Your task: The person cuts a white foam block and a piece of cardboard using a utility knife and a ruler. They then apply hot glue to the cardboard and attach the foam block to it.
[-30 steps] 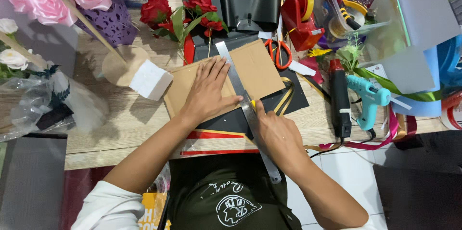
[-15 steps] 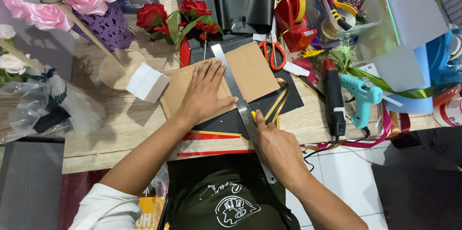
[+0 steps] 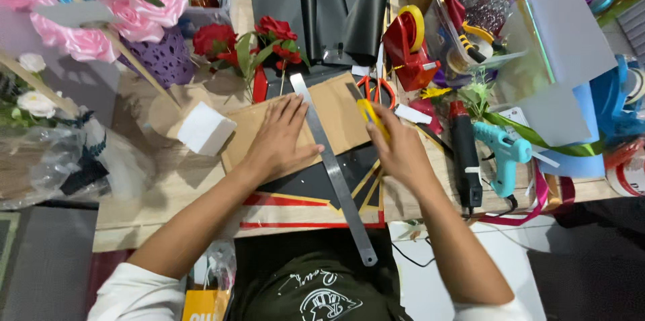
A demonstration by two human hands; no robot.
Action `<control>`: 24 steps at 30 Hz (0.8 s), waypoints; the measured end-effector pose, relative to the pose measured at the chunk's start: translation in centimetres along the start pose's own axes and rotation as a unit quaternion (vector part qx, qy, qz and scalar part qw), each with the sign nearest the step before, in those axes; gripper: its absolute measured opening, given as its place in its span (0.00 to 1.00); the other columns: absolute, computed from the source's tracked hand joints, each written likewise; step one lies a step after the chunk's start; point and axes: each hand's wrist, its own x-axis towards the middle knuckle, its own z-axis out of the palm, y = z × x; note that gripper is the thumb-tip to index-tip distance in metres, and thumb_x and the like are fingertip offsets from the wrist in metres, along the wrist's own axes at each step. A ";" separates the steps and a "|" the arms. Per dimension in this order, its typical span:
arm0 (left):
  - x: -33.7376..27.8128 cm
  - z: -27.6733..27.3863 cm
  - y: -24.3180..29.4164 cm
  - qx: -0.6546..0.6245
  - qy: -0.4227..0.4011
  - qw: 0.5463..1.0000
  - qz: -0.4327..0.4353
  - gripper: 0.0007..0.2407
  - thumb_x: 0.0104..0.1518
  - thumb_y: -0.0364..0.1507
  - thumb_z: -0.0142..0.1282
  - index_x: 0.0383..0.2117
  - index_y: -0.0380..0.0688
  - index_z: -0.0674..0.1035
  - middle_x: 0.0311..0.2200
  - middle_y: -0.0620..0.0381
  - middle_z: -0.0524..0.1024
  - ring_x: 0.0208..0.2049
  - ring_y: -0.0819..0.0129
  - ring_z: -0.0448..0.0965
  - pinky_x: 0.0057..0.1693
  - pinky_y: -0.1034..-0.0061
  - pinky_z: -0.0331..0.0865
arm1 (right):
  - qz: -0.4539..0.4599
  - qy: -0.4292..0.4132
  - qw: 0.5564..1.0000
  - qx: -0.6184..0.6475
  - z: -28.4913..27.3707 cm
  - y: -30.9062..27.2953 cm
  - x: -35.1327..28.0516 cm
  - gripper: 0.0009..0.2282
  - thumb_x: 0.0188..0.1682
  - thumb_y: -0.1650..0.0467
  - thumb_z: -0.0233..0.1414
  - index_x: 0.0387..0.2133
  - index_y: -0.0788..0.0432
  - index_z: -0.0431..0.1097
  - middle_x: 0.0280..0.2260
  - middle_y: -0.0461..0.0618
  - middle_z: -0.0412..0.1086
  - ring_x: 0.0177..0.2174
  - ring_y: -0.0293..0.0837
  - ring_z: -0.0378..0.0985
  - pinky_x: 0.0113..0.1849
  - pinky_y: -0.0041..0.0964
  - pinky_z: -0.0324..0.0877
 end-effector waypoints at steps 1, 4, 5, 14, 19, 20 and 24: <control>0.5 0.1 0.2 0.003 0.001 1.000 0.001 0.45 0.60 0.63 0.52 0.74 0.37 0.64 0.75 0.37 0.59 0.77 0.37 0.53 0.76 0.33 0.49 | -0.002 0.002 1.000 0.002 1.0 1.9 1.7 0.22 0.63 0.63 0.49 0.69 0.55 0.64 0.41 0.78 0.79 0.43 0.81 0.81 0.46 0.75 0.72; 1.8 0.4 1.0 0.034 -0.002 0.999 0.005 0.46 0.58 0.64 0.52 0.73 0.36 0.65 0.73 0.37 0.61 0.76 0.37 0.56 0.76 0.34 0.51 | -0.015 -0.030 0.977 0.213 3.7 6.0 5.7 0.20 0.66 0.63 0.44 0.66 0.63 0.64 0.09 0.52 0.70 0.10 0.50 0.77 0.21 0.40 0.74; 2.3 0.3 1.6 0.024 -0.004 1.000 0.008 0.45 0.59 0.63 0.53 0.73 0.36 0.65 0.73 0.37 0.61 0.77 0.37 0.55 0.75 0.34 0.52 | -0.015 -0.026 0.975 0.220 4.4 6.4 6.1 0.18 0.66 0.65 0.45 0.63 0.62 0.67 0.09 0.53 0.69 0.10 0.49 0.76 0.19 0.38 0.73; 5.2 1.9 4.0 -0.040 -0.006 0.999 -0.008 0.46 0.61 0.63 0.52 0.74 0.33 0.60 0.75 0.35 0.56 0.78 0.36 0.50 0.77 0.32 0.46 | -0.030 -0.006 0.916 0.400 6.2 8.6 6.3 0.17 0.64 0.72 0.43 0.63 0.69 0.65 0.13 0.60 0.68 0.10 0.52 0.77 0.14 0.38 0.73; 3.9 1.0 4.8 -0.052 -0.037 0.998 -0.020 0.46 0.62 0.63 0.50 0.75 0.35 0.58 0.76 0.36 0.53 0.80 0.37 0.47 0.78 0.32 0.41 | -0.018 0.047 0.893 0.447 5.3 8.0 6.0 0.18 0.64 0.71 0.44 0.63 0.71 0.63 0.17 0.59 0.67 0.12 0.50 0.76 0.15 0.38 0.73; 3.4 0.9 4.9 -0.062 -0.048 0.997 -0.019 0.47 0.62 0.64 0.49 0.76 0.34 0.57 0.76 0.34 0.52 0.80 0.36 0.46 0.78 0.30 0.40 | 0.007 0.068 0.912 0.404 4.9 7.9 6.0 0.19 0.63 0.71 0.48 0.63 0.72 0.63 0.22 0.62 0.69 0.12 0.50 0.76 0.15 0.38 0.72; 1.3 0.7 5.4 -0.072 -0.056 0.996 -0.010 0.48 0.63 0.63 0.48 0.76 0.32 0.54 0.76 0.32 0.50 0.79 0.33 0.44 0.77 0.28 0.38 | 0.055 0.064 0.946 0.312 3.5 8.0 5.8 0.21 0.59 0.73 0.56 0.63 0.74 0.63 0.30 0.65 0.76 0.11 0.49 0.76 0.13 0.37 0.71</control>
